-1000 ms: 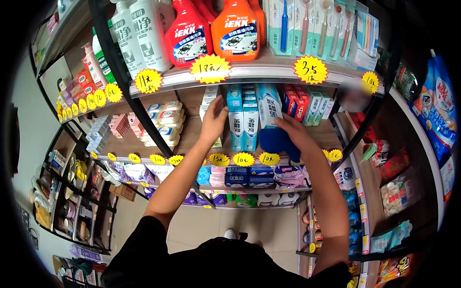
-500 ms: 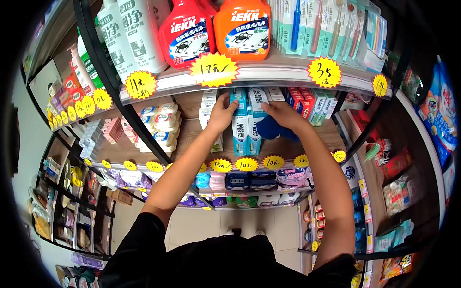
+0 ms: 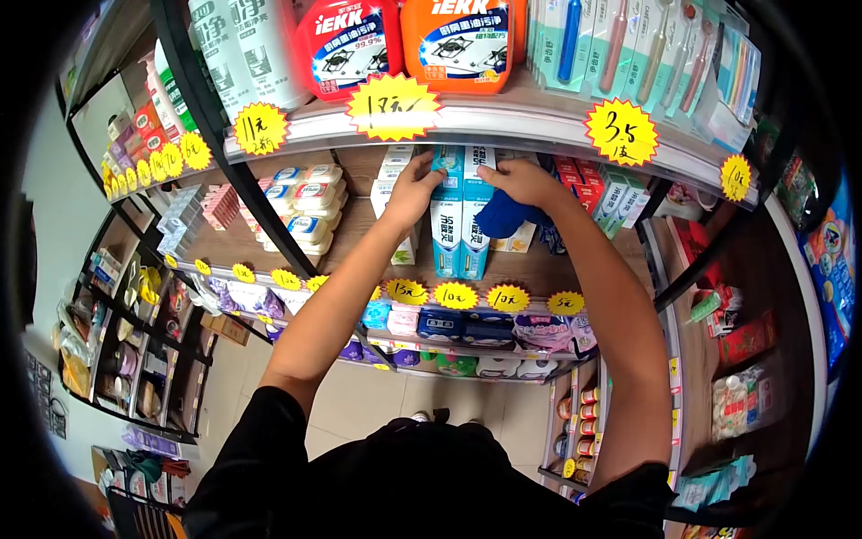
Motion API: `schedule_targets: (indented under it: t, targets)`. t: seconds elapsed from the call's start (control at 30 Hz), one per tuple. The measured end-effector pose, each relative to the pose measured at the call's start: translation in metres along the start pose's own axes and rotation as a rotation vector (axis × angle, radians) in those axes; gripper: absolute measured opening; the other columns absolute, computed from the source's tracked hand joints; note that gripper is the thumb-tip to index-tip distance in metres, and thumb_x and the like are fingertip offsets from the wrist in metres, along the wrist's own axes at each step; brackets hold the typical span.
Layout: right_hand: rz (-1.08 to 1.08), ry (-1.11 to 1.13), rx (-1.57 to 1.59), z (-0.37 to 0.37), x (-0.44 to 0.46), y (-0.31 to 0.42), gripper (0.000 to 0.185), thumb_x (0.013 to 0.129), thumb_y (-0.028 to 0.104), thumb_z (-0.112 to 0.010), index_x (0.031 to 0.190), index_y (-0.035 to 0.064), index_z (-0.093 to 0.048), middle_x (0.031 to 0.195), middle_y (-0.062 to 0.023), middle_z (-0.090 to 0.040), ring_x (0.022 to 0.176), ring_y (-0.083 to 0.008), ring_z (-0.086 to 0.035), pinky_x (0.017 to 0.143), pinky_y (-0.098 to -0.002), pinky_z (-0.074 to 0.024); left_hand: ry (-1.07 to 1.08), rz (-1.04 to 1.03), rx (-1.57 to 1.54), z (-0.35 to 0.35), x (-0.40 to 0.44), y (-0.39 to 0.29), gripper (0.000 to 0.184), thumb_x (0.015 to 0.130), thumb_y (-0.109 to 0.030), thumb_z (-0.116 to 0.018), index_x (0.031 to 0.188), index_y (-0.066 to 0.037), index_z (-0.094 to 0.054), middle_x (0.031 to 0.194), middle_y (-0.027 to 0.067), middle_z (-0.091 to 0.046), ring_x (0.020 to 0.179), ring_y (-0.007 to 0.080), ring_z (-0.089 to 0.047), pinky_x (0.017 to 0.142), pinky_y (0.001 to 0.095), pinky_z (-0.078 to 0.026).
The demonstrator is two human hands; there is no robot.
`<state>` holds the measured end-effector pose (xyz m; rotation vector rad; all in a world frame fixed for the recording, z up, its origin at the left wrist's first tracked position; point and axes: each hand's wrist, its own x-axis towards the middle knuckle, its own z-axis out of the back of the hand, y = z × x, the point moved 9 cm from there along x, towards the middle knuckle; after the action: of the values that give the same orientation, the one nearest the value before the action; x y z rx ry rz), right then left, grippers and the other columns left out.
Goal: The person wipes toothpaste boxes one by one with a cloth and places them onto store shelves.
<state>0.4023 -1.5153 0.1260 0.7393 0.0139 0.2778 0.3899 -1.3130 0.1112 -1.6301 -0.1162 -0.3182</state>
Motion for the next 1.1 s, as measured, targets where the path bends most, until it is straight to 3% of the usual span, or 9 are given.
schedule_targets:
  t: [0.07,0.3,0.4,0.53,0.6,0.8,0.93,1.0,1.1]
  targets:
    - [0.016,0.010,-0.017,-0.001,0.006,-0.003,0.073,0.094,0.064,-0.057,0.112,-0.0059,-0.071,0.099,-0.0194,-0.072,0.092,-0.0257,-0.068,0.083,-0.0358,-0.0518,0.040,0.039,0.016,-0.003,0.000,0.003,0.062,0.096,-0.019,-0.063,0.148,0.007,-0.039,0.139,0.0219,-0.056,0.127,0.0252,-0.055,0.108,0.0336,-0.041]
    - [0.028,0.105,-0.115,-0.002,0.019,-0.006,0.088,0.089,0.072,-0.055,0.115,-0.0102,-0.068,0.109,-0.0269,-0.070,0.103,-0.0336,-0.067,0.090,-0.0391,-0.0515,-0.022,0.023,0.044,-0.001,-0.001,0.005,0.061,0.097,-0.020,-0.062,0.149,0.004,-0.040,0.142,0.0230,-0.054,0.129,0.0277,-0.054,0.109,0.0349,-0.040]
    - [0.016,0.111,-0.109,-0.002,0.020,-0.009,0.092,0.088,0.073,-0.057,0.122,-0.0116,-0.064,0.117,-0.0289,-0.068,0.110,-0.0355,-0.066,0.095,-0.0389,-0.0502,-0.036,-0.009,0.062,-0.002,0.001,0.003,0.060,0.099,-0.018,-0.061,0.148,0.006,-0.038,0.129,0.0181,-0.062,0.116,0.0217,-0.060,0.101,0.0317,-0.046]
    - [-0.016,0.082,-0.099,0.001,0.014,-0.016,0.095,0.087,0.073,-0.057,0.129,-0.0117,-0.060,0.125,-0.0287,-0.065,0.117,-0.0360,-0.064,0.099,-0.0389,-0.0482,-0.032,0.007,0.054,-0.005,-0.010,-0.002,0.060,0.100,-0.019,-0.061,0.149,0.006,-0.037,0.131,0.0185,-0.062,0.117,0.0217,-0.060,0.101,0.0320,-0.046]
    - [-0.016,0.074,-0.007,0.009,0.007,-0.014,0.091,0.088,0.070,-0.059,0.132,-0.0094,-0.059,0.125,-0.0241,-0.066,0.115,-0.0297,-0.064,0.098,-0.0357,-0.0482,0.009,0.017,0.013,-0.007,-0.006,0.006,0.066,0.099,-0.028,-0.064,0.151,0.002,-0.037,0.143,0.0218,-0.053,0.132,0.0263,-0.052,0.110,0.0346,-0.039]
    - [0.094,0.067,0.314,0.027,-0.044,0.012,0.056,0.102,0.049,-0.055,0.121,-0.0020,-0.066,0.109,-0.0082,-0.070,0.099,-0.0137,-0.062,0.088,-0.0273,-0.0489,-0.135,-0.044,0.021,0.010,-0.033,-0.007,0.068,0.099,-0.027,-0.065,0.152,0.004,-0.034,0.146,0.0216,-0.051,0.135,0.0266,-0.049,0.112,0.0345,-0.038]
    - [0.184,0.132,0.597,-0.031,-0.102,0.005,0.042,0.103,0.042,-0.055,0.109,0.0035,-0.070,0.100,-0.0046,-0.069,0.097,-0.0125,-0.062,0.090,-0.0300,-0.0484,-0.127,-0.159,0.031,0.032,-0.104,-0.001,0.062,0.099,-0.029,-0.066,0.149,-0.001,-0.041,0.145,0.0192,-0.052,0.137,0.0260,-0.048,0.111,0.0354,-0.039]
    - [0.086,0.145,0.729,-0.083,-0.133,0.005,0.040,0.102,0.043,-0.057,0.106,0.0052,-0.070,0.099,-0.0052,-0.069,0.096,-0.0141,-0.062,0.091,-0.0318,-0.0486,-0.114,-0.108,0.035,0.043,-0.152,0.009,0.055,0.099,-0.026,-0.066,0.145,-0.002,-0.046,0.140,0.0148,-0.055,0.131,0.0218,-0.051,0.107,0.0330,-0.042]
    - [-0.386,0.201,1.070,-0.172,-0.182,0.020,0.040,0.100,0.046,-0.061,0.108,0.0069,-0.068,0.099,-0.0058,-0.069,0.093,-0.0163,-0.065,0.083,-0.0315,-0.0529,-0.025,0.049,-0.043,0.060,-0.217,0.038,0.044,0.100,-0.023,-0.064,0.138,-0.004,-0.053,0.124,0.0067,-0.062,0.116,0.0150,-0.056,0.101,0.0297,-0.044]
